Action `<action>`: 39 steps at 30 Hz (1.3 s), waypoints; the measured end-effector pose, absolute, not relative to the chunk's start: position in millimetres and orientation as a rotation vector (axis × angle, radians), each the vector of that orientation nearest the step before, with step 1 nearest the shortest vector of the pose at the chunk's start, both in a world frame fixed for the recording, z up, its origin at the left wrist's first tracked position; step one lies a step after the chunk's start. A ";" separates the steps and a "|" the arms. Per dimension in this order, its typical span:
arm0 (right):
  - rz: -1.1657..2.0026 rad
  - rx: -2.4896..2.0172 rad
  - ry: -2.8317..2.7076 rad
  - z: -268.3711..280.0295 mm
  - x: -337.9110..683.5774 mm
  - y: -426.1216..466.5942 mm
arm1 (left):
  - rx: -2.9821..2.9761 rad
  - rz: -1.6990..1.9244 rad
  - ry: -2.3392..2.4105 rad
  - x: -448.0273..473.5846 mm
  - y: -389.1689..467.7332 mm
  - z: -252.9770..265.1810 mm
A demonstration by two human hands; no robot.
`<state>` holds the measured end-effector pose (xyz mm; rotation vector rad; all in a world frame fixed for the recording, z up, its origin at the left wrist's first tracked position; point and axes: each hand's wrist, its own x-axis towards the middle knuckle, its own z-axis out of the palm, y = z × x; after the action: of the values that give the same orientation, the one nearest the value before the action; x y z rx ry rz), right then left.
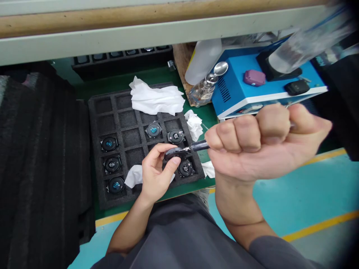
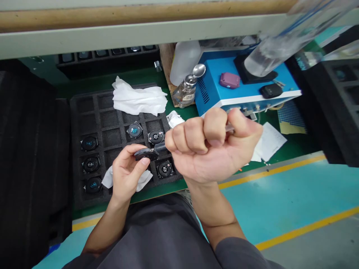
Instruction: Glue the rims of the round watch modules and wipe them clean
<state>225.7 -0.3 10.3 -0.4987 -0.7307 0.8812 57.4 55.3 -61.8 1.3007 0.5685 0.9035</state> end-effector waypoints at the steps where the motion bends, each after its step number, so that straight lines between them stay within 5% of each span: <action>1: 0.877 -0.517 -0.741 9.4 226.6 -0.1 | 1.303 0.904 0.571 57.4 55.3 -61.7; 39: 0.957 -0.408 -0.600 3.9 229.5 -10.8 | 1.288 0.909 0.624 58.3 54.5 -61.0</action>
<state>229.5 -10.8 3.9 -0.4085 -0.5998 0.9574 58.3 54.5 -61.0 1.2883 0.6244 0.9085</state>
